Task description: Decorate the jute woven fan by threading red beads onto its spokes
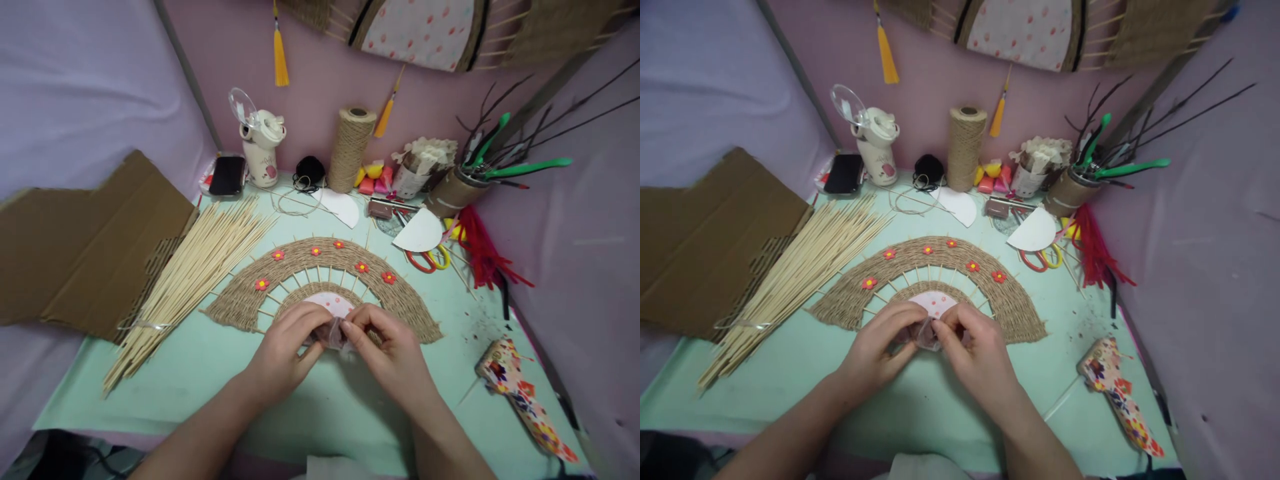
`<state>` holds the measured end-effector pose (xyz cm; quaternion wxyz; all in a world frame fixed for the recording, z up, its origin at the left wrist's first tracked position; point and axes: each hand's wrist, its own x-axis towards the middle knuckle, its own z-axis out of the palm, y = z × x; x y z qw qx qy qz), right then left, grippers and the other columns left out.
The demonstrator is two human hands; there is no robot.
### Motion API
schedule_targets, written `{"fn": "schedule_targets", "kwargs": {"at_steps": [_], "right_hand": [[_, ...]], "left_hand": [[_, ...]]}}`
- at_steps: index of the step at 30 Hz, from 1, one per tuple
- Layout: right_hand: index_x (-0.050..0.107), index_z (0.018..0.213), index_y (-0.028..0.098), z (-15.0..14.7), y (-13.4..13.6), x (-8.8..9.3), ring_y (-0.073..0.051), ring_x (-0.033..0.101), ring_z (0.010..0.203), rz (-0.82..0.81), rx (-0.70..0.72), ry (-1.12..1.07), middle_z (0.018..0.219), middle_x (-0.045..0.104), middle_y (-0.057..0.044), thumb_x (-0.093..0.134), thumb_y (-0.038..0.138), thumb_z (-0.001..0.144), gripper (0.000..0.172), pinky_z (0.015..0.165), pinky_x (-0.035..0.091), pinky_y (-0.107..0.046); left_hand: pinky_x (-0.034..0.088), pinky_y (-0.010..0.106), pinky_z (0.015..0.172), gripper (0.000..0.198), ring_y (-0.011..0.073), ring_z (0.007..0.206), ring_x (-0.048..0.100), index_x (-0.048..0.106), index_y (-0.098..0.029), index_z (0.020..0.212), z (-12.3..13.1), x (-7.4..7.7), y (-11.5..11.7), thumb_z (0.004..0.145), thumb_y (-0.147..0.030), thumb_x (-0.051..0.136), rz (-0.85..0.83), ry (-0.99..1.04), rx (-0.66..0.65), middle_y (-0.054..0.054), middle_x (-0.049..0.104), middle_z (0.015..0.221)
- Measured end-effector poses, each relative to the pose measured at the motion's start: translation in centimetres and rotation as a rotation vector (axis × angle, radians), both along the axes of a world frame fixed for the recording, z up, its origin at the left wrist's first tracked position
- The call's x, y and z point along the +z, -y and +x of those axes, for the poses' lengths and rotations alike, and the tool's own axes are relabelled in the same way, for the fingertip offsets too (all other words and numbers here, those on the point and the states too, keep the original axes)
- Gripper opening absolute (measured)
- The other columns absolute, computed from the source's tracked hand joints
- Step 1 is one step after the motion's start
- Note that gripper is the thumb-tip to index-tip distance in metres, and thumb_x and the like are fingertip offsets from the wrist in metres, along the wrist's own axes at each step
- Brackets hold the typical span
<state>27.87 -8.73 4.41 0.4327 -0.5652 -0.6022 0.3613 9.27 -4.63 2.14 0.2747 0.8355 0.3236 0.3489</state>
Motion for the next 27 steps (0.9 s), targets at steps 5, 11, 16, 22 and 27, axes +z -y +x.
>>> {"fn": "schedule_targets", "kwargs": {"at_steps": [5,11,16,22,27], "right_hand": [[0.066,0.092,0.022,-0.02,-0.21,-0.07,-0.015,0.058,0.080,0.295,-0.051,0.132,0.088,0.060,-0.005,0.060,0.016,0.088,0.009,0.068,0.048,-0.027],[0.070,0.105,0.026,-0.06,-0.27,-0.60,-0.016,0.055,0.080,0.372,0.003,0.309,0.091,0.055,-0.005,0.057,0.012,0.087,0.026,0.066,0.049,-0.029],[0.068,0.107,0.026,0.10,-0.21,-0.75,-0.015,0.055,0.079,0.304,0.011,0.349,0.103,0.054,-0.007,0.057,0.015,0.088,0.024,0.068,0.051,-0.030],[0.064,0.102,0.022,0.23,-0.30,-0.49,-0.016,0.059,0.089,0.164,0.124,0.274,0.101,0.056,-0.007,0.057,0.016,0.089,0.016,0.075,0.052,-0.028],[0.065,0.099,0.022,0.21,-0.34,-0.77,-0.017,0.061,0.089,0.166,0.085,0.283,0.115,0.056,-0.010,0.056,0.017,0.089,0.014,0.076,0.054,-0.030]], "left_hand": [[0.052,0.036,0.086,0.035,0.0199,0.101,0.061,0.054,-0.022,0.112,0.03,0.12,-0.12,0.081,-0.006,0.056,0.051,0.021,0.105,0.007,0.066,0.106],[0.053,0.038,0.085,0.034,0.0208,0.100,0.062,0.055,-0.021,0.114,0.30,0.11,0.08,0.082,-0.008,0.054,0.085,-0.034,0.135,0.008,0.066,0.105],[0.052,0.038,0.086,0.033,0.0212,0.100,0.063,0.056,-0.021,0.114,0.27,-0.22,0.07,0.082,-0.011,0.058,0.079,-0.053,0.118,0.008,0.068,0.106],[0.053,0.034,0.081,0.028,0.0193,0.094,0.065,0.060,-0.021,0.106,0.39,-0.11,0.26,0.081,-0.009,0.057,0.064,-0.037,0.124,0.007,0.070,0.099],[0.054,0.033,0.082,0.026,0.0197,0.095,0.065,0.060,-0.021,0.106,0.46,-0.09,0.25,0.082,-0.011,0.056,0.047,-0.035,0.156,0.007,0.070,0.100]]}}
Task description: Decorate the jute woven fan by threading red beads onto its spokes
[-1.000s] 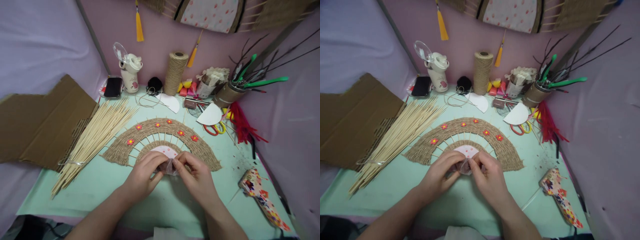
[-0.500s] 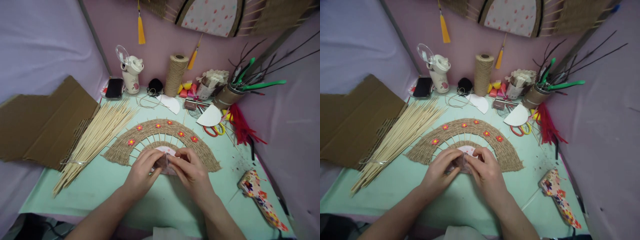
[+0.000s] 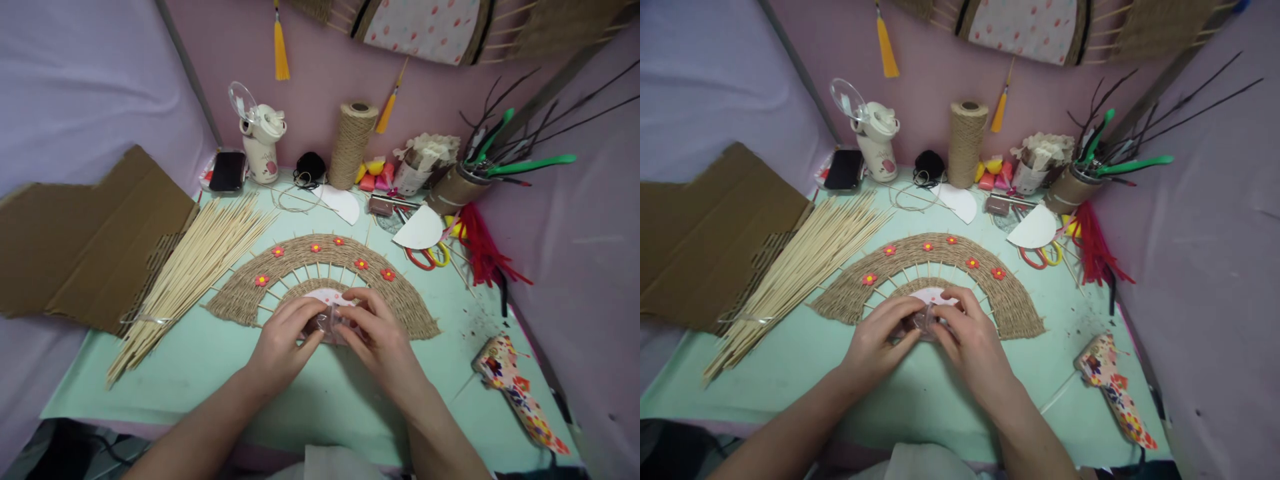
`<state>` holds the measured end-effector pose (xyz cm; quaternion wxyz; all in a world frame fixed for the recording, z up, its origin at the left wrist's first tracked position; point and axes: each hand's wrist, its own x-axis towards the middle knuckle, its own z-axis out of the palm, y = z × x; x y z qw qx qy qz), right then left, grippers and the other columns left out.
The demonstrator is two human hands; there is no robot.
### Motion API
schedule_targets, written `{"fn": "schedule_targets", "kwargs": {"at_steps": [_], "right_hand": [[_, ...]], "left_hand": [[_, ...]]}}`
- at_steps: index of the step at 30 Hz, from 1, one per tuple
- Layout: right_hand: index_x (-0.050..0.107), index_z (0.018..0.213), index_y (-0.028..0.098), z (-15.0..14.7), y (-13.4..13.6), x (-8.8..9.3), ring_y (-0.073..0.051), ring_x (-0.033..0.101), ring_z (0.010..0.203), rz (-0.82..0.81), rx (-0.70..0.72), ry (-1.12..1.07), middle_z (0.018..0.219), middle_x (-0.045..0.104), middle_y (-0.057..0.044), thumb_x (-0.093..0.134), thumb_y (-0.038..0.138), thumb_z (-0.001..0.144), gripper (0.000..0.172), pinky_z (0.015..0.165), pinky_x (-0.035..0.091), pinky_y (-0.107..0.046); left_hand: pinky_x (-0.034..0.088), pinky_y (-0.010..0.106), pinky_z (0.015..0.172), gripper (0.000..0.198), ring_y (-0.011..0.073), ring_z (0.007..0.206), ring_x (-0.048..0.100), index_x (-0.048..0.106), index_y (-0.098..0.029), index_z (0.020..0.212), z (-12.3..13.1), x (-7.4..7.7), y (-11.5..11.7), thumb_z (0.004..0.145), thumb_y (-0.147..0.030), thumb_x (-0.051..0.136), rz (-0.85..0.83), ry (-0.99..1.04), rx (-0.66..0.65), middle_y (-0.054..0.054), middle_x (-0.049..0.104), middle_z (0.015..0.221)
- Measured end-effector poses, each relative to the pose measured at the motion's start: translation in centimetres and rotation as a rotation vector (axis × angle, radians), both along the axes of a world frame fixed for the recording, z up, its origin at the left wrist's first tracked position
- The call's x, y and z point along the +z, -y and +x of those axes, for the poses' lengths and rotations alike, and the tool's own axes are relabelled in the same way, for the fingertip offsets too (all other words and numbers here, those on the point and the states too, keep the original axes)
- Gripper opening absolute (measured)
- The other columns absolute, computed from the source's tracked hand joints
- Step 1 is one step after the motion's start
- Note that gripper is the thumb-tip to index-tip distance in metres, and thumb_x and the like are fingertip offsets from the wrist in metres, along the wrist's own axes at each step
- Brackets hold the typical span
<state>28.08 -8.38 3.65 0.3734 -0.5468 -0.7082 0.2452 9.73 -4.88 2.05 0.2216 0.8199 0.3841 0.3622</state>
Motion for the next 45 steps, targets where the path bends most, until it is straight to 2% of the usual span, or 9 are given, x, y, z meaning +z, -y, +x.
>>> {"fn": "schedule_targets", "kwargs": {"at_steps": [7,15,20,24,28,32,35,40,45], "right_hand": [[0.065,0.104,0.022,-0.2,-0.2,-0.4,-0.020,0.062,0.103,-0.027,0.000,0.014,0.129,0.054,-0.012,0.052,0.013,0.090,0.021,0.088,0.053,-0.036],[0.064,0.088,0.021,-0.1,-0.3,-0.3,-0.022,0.057,0.116,-0.173,0.064,-0.065,0.130,0.056,-0.010,0.060,0.020,0.086,0.005,0.092,0.051,-0.036],[0.067,0.105,0.022,-0.1,-0.5,-0.2,-0.021,0.055,0.121,-0.135,0.040,-0.042,0.144,0.047,-0.010,0.056,0.019,0.088,0.020,0.098,0.048,-0.035],[0.067,0.088,0.021,-0.4,-0.5,-0.1,-0.022,0.054,0.123,-0.157,0.057,-0.054,0.135,0.056,-0.010,0.057,0.017,0.085,0.011,0.099,0.047,-0.039],[0.064,0.075,0.020,-0.1,-0.4,0.1,-0.023,0.058,0.117,-0.316,0.028,-0.231,0.128,0.061,-0.010,0.058,0.014,0.078,0.009,0.093,0.049,-0.038],[0.063,0.064,0.019,1.0,-0.7,1.0,-0.023,0.061,0.111,-0.600,0.018,-0.716,0.121,0.066,-0.009,0.066,0.024,0.074,0.012,0.084,0.052,-0.035],[0.068,0.068,0.019,1.5,-0.9,1.3,-0.023,0.060,0.109,-0.611,-0.098,-0.990,0.126,0.063,-0.009,0.074,0.032,0.070,0.015,0.076,0.052,-0.031],[0.074,0.078,0.022,1.3,-1.0,0.4,-0.012,0.060,0.077,-0.506,-0.163,-1.012,0.109,0.067,-0.005,0.079,0.035,0.069,0.016,0.060,0.048,-0.022],[0.075,0.086,0.026,0.8,-0.8,-0.2,-0.010,0.056,0.066,-0.367,-0.090,-0.828,0.091,0.066,-0.002,0.071,0.030,0.079,0.009,0.053,0.044,-0.021]], "left_hand": [[0.054,0.033,0.084,0.029,0.0201,0.099,0.064,0.060,-0.020,0.108,-0.2,-0.1,0.0,0.082,-0.010,0.057,-0.030,0.002,-0.002,0.007,0.069,0.105],[0.052,0.030,0.082,0.028,0.0174,0.095,0.063,0.060,-0.021,0.105,-0.3,-0.2,0.0,0.081,-0.007,0.056,-0.038,-0.005,-0.021,0.005,0.069,0.100],[0.052,0.031,0.083,0.030,0.0184,0.098,0.062,0.058,-0.021,0.109,-0.5,-0.2,-0.1,0.081,-0.010,0.058,-0.066,-0.003,-0.010,0.006,0.068,0.104],[0.050,0.032,0.085,0.028,0.0192,0.100,0.061,0.059,-0.020,0.107,-0.5,-0.3,-0.1,0.082,-0.009,0.058,-0.073,-0.011,-0.039,0.006,0.068,0.104],[0.049,0.033,0.087,0.028,0.0187,0.099,0.061,0.059,-0.020,0.107,-0.6,-0.2,-0.2,0.082,-0.008,0.056,-0.091,-0.021,-0.089,0.006,0.067,0.104],[0.049,0.032,0.085,0.031,0.0190,0.101,0.059,0.058,-0.020,0.108,-0.9,0.3,-0.5,0.081,-0.007,0.054,-0.115,-0.039,-0.054,0.007,0.065,0.106],[0.048,0.034,0.087,0.032,0.0200,0.103,0.058,0.059,-0.021,0.111,-1.1,0.4,-0.7,0.082,-0.008,0.052,-0.135,-0.082,-0.057,0.008,0.064,0.109],[0.039,0.051,0.099,0.039,0.0303,0.119,0.050,0.060,-0.025,0.121,-1.1,0.2,-0.6,0.082,-0.026,0.065,-0.179,-0.247,-0.131,0.010,0.061,0.123],[0.045,0.043,0.095,0.037,0.0266,0.114,0.055,0.064,-0.023,0.117,-0.4,2.1,-0.3,0.082,-0.035,0.066,-0.464,0.210,-0.007,0.012,0.060,0.124]]}}
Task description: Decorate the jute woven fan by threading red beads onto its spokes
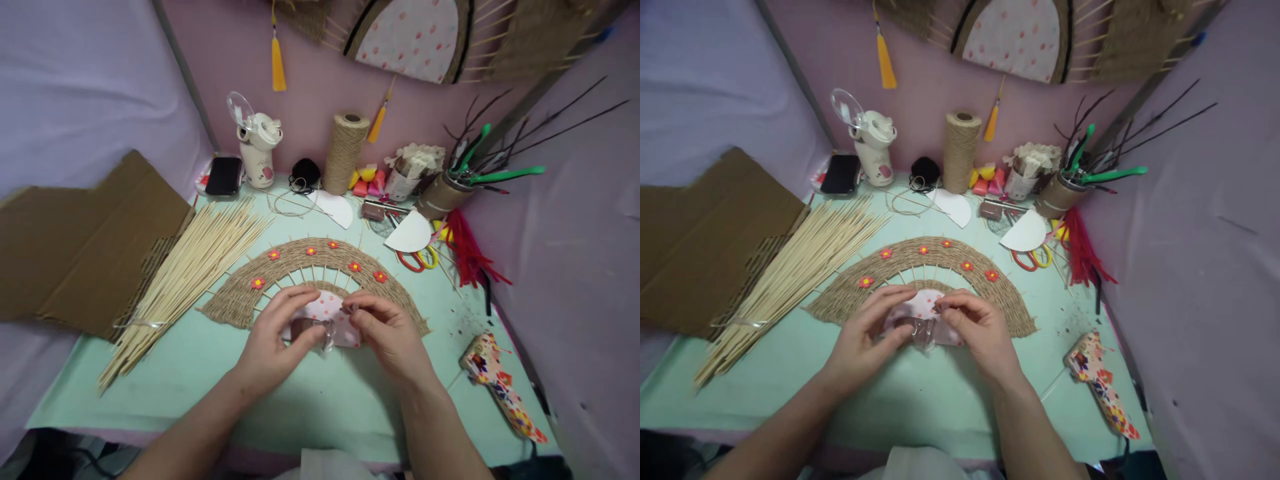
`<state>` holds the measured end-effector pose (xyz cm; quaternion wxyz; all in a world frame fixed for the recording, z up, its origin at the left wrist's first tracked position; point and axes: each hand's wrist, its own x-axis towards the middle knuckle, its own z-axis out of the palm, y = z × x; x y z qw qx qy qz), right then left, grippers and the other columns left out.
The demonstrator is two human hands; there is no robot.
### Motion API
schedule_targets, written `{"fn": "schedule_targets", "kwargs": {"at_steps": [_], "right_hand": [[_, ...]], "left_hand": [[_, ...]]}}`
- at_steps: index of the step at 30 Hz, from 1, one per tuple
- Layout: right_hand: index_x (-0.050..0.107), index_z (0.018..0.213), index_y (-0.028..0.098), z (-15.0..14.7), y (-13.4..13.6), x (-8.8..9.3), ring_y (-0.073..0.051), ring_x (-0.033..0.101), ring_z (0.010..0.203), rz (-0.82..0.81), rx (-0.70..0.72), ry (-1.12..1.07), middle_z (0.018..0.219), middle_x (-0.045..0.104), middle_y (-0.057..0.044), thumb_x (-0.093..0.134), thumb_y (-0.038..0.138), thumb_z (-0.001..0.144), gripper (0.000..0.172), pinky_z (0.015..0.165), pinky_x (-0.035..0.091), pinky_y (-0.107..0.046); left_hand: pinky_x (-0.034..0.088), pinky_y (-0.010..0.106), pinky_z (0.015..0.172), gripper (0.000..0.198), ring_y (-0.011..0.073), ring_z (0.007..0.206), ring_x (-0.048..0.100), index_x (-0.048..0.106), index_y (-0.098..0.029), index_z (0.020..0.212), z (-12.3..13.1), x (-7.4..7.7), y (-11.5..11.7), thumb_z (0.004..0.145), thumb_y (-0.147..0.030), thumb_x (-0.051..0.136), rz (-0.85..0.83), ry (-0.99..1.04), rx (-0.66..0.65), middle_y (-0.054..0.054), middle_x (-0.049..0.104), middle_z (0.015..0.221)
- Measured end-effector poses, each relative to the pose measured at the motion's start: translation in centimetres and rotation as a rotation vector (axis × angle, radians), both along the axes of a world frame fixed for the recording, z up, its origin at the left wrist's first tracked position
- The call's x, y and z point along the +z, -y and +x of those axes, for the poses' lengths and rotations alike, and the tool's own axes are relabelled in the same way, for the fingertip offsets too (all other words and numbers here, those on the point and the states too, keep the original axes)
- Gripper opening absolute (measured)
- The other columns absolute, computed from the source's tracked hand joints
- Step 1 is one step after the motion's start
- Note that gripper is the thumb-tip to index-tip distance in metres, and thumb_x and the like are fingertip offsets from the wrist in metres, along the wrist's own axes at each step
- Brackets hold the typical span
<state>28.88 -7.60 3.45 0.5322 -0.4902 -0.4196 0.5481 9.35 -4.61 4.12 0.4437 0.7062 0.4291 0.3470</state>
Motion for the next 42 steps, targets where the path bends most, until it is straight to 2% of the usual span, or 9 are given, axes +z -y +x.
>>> {"fn": "schedule_targets", "kwargs": {"at_steps": [6,9,13,20,25,29,35,39,42], "right_hand": [[0.075,0.099,0.028,-1.7,0.3,1.4,-0.014,0.059,0.079,0.392,-0.130,0.552,0.084,0.060,-0.003,0.063,0.018,0.085,0.021,0.068,0.051,-0.027],[0.067,0.117,0.028,-1.6,0.6,1.8,-0.015,0.059,0.085,0.480,-0.100,0.707,0.093,0.058,-0.005,0.057,0.017,0.088,0.033,0.074,0.052,-0.030],[0.053,0.134,0.030,-0.6,0.5,2.0,-0.016,0.059,0.095,0.395,-0.135,0.693,0.118,0.054,-0.008,0.056,0.021,0.090,0.045,0.079,0.054,-0.031],[0.059,0.127,0.025,-1.1,-0.7,1.2,-0.024,0.051,0.119,0.423,-0.265,0.844,0.122,0.058,-0.011,0.045,0.027,0.095,0.035,0.103,0.043,-0.046],[0.037,0.145,0.024,-1.8,-1.2,0.3,-0.025,0.036,0.136,0.496,-0.147,0.970,0.145,0.044,-0.011,0.038,0.029,0.098,0.048,0.112,0.031,-0.053],[0.018,0.153,0.023,-2.6,-1.7,0.0,-0.028,0.014,0.147,0.476,-0.034,1.112,0.157,0.026,-0.009,0.040,0.040,0.097,0.062,0.116,0.020,-0.057],[0.006,0.154,0.015,-4.7,-0.7,0.4,-0.031,0.005,0.148,0.468,0.130,1.218,0.159,0.015,-0.015,0.045,0.058,0.090,0.086,0.116,0.011,-0.061],[-0.002,0.153,0.011,-6.2,1.4,0.3,-0.030,0.011,0.148,0.563,0.317,1.143,0.158,0.016,-0.019,0.052,0.061,0.086,0.100,0.117,0.019,-0.055],[-0.010,0.153,0.012,-5.7,1.2,-0.5,-0.031,0.011,0.147,0.547,0.281,1.124,0.158,0.014,-0.019,0.049,0.061,0.087,0.101,0.116,0.018,-0.057]], "left_hand": [[0.045,0.021,0.057,0.019,0.0086,0.059,0.053,0.072,-0.016,0.086,2.7,2.0,-0.3,0.074,-0.032,0.073,-0.649,0.435,-0.011,0.001,0.063,0.070],[0.044,0.018,0.055,0.020,0.0056,0.056,0.052,0.070,-0.015,0.079,3.5,1.6,-1.0,0.072,-0.032,0.077,-0.767,0.608,0.073,0.000,0.062,0.068],[0.052,0.022,0.074,0.018,0.0101,0.075,0.064,0.070,-0.015,0.085,4.2,1.4,-1.8,0.071,-0.022,0.078,-0.859,0.817,0.165,0.004,0.070,0.084],[0.049,0.026,0.094,0.017,0.0143,0.095,0.065,0.073,-0.010,0.092,5.5,0.9,-2.0,0.083,-0.012,0.058,-0.883,1.025,0.180,0.012,0.071,0.103],[0.051,0.025,0.088,0.014,0.0111,0.082,0.066,0.071,-0.013,0.092,5.5,0.0,-2.1,0.080,-0.011,0.063,-0.870,1.035,0.218,0.006,0.071,0.092],[0.046,0.033,0.102,0.028,0.0191,0.107,0.064,0.069,-0.014,0.108,5.7,-0.1,-1.7,0.082,-0.012,0.059,-0.884,1.043,0.178,0.010,0.071,0.110],[0.030,0.042,0.115,0.056,0.0239,0.139,0.037,0.054,-0.022,0.134,5.0,0.8,-1.2,0.094,-0.057,0.035,-0.914,1.060,-0.038,0.009,0.052,0.142],[0.027,0.040,0.116,0.074,0.0213,0.144,0.028,0.042,-0.026,0.143,3.6,1.4,-2.5,0.088,-0.071,0.020,-0.726,1.054,0.047,0.007,0.038,0.153],[0.025,0.039,0.117,0.079,0.0210,0.145,0.024,0.041,-0.026,0.144,3.5,1.6,-2.6,0.086,-0.075,0.018,-0.648,1.054,0.048,0.006,0.033,0.155]]}}
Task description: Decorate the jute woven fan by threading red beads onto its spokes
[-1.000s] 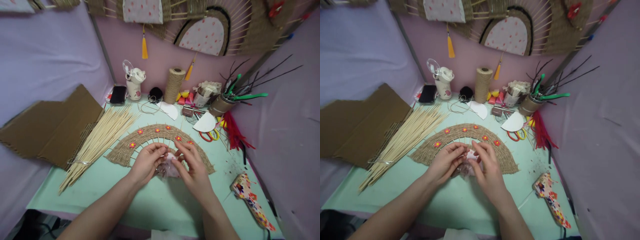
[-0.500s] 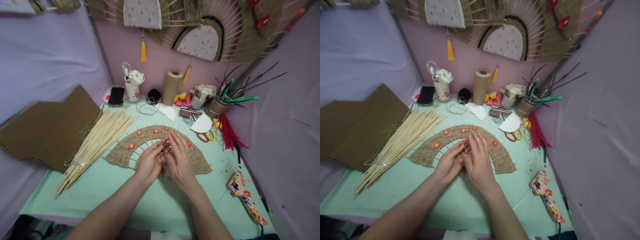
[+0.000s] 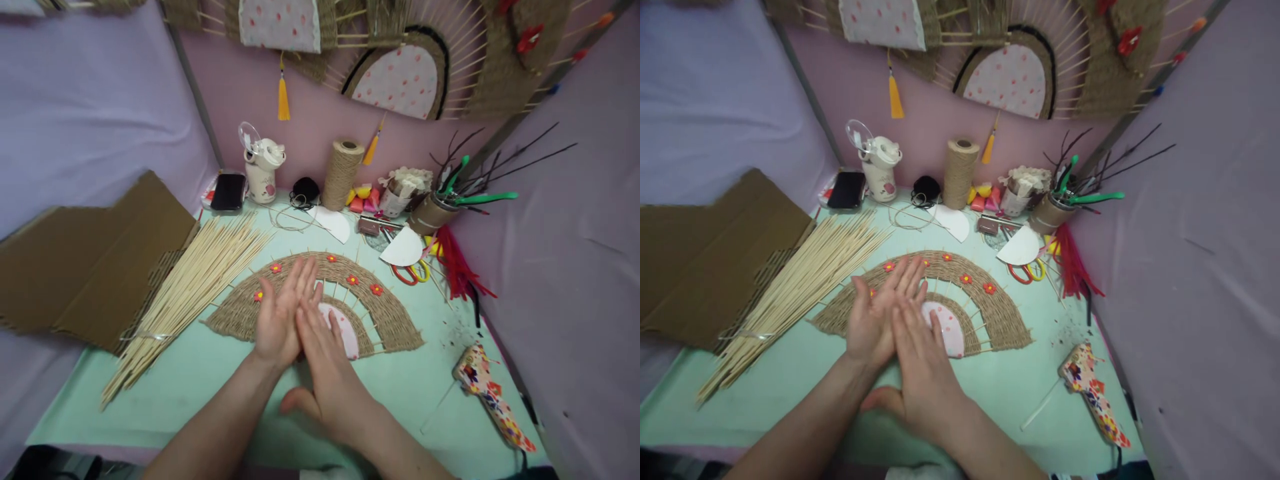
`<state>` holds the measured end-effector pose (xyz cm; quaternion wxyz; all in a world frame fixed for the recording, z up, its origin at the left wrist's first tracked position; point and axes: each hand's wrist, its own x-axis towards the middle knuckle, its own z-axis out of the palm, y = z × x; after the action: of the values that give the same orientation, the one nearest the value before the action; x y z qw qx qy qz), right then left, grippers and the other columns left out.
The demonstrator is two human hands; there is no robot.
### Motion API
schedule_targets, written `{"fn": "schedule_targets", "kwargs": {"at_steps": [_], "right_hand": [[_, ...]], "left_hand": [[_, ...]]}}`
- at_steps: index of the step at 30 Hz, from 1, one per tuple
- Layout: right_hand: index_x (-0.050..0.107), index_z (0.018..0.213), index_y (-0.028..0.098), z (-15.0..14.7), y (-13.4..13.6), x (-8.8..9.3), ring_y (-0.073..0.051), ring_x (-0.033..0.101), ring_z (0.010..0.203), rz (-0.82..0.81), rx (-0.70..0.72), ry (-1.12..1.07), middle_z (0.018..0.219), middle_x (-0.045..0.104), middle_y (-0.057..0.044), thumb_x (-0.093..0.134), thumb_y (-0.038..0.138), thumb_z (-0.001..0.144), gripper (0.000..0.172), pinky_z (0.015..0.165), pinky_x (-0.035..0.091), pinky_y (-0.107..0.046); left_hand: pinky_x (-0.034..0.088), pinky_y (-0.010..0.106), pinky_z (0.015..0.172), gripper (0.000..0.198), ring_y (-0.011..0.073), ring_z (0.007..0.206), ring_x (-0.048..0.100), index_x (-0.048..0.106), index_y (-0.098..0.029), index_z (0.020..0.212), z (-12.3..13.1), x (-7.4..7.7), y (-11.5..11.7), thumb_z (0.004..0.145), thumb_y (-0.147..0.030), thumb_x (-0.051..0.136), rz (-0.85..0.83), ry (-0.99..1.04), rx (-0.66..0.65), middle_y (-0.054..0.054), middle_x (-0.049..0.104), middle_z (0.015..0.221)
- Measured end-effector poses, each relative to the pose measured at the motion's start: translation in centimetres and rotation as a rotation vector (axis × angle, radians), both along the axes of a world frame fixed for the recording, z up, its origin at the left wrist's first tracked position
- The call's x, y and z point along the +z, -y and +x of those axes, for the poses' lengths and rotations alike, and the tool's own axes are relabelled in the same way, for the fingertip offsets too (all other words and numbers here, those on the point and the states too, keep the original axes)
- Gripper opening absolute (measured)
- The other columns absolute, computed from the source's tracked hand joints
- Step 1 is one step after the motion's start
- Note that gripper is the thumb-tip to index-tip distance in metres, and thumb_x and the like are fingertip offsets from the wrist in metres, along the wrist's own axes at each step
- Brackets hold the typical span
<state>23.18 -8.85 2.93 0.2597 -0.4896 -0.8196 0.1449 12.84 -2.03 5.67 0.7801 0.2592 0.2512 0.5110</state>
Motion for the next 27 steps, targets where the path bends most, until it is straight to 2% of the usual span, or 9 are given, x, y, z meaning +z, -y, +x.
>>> {"fn": "schedule_targets", "kwargs": {"at_steps": [4,6,9,12,15,18,20,24,27], "right_hand": [[-0.011,0.152,0.014,1.6,-2.2,-0.1,-0.033,0.004,0.148,0.025,-0.222,-0.045,0.160,0.009,-0.017,0.044,0.063,0.088,0.098,0.116,0.010,-0.062],[-0.009,0.153,0.014,1.6,-2.5,0.5,-0.033,0.002,0.148,0.042,-0.246,-0.054,0.160,0.006,-0.016,0.045,0.065,0.087,0.099,0.116,0.007,-0.062],[-0.007,0.153,0.012,0.7,-1.2,1.4,-0.034,0.004,0.148,0.041,-0.079,-0.023,0.160,0.006,-0.018,0.050,0.068,0.082,0.108,0.117,0.013,-0.058],[-0.004,0.153,0.010,0.5,0.1,1.3,-0.032,0.013,0.147,0.018,0.078,0.052,0.158,0.016,-0.020,0.053,0.068,0.080,0.109,0.117,0.020,-0.053],[0.000,0.153,0.011,1.5,-0.4,0.8,-0.032,0.016,0.147,0.027,-0.025,0.107,0.157,0.020,-0.020,0.050,0.066,0.084,0.102,0.117,0.017,-0.057],[0.004,0.153,0.009,1.7,-1.3,0.8,-0.034,0.012,0.147,0.055,-0.162,0.107,0.157,0.018,-0.021,0.050,0.066,0.083,0.102,0.115,0.015,-0.061],[0.006,0.153,0.008,1.0,-1.0,1.0,-0.036,0.012,0.147,0.074,-0.114,0.085,0.157,0.017,-0.022,0.054,0.067,0.080,0.106,0.115,0.017,-0.060],[0.008,0.153,0.009,-0.1,0.4,0.6,-0.033,0.020,0.145,0.074,0.138,0.050,0.155,0.025,-0.021,0.062,0.064,0.076,0.109,0.115,0.027,-0.053],[0.002,0.154,0.011,1.1,-0.2,0.1,-0.033,0.019,0.146,0.049,0.028,0.077,0.155,0.026,-0.021,0.061,0.062,0.078,0.108,0.114,0.025,-0.057]], "left_hand": [[0.023,0.044,0.118,0.088,0.0260,0.146,0.020,0.044,-0.024,0.142,1.3,-0.7,1.8,0.080,-0.081,0.019,0.001,0.024,-0.217,0.009,0.037,0.153],[0.021,0.044,0.119,0.088,0.0266,0.146,0.019,0.045,-0.023,0.142,1.8,-1.2,2.5,0.080,-0.080,0.023,-0.004,0.045,-0.293,0.009,0.040,0.152],[0.019,0.043,0.119,0.083,0.0255,0.146,0.020,0.047,-0.023,0.140,1.5,-1.4,2.1,0.083,-0.078,0.022,-0.061,0.072,-0.235,0.009,0.040,0.152],[0.019,0.042,0.119,0.085,0.0250,0.146,0.021,0.049,-0.020,0.138,0.6,-0.8,0.8,0.084,-0.078,0.018,-0.088,0.102,-0.125,0.009,0.038,0.152],[0.020,0.043,0.119,0.089,0.0256,0.146,0.021,0.051,-0.018,0.136,0.3,-0.4,0.5,0.082,-0.080,0.017,-0.078,0.163,-0.146,0.010,0.038,0.152],[0.019,0.047,0.118,0.090,0.0272,0.146,0.020,0.050,-0.018,0.137,0.9,-0.8,1.1,0.081,-0.081,0.018,-0.113,0.176,-0.264,0.012,0.041,0.150],[0.020,0.047,0.118,0.089,0.0272,0.146,0.020,0.049,-0.018,0.138,1.1,-1.2,1.2,0.081,-0.080,0.020,-0.137,0.169,-0.289,0.013,0.042,0.150],[0.024,0.040,0.117,0.088,0.0241,0.144,0.026,0.048,-0.018,0.138,0.3,-1.1,0.1,0.081,-0.080,0.021,-0.137,0.180,-0.142,0.012,0.040,0.151],[0.026,0.039,0.117,0.089,0.0238,0.144,0.027,0.048,-0.017,0.138,0.1,-0.7,-0.2,0.080,-0.081,0.021,-0.112,0.190,-0.104,0.011,0.038,0.152]]}}
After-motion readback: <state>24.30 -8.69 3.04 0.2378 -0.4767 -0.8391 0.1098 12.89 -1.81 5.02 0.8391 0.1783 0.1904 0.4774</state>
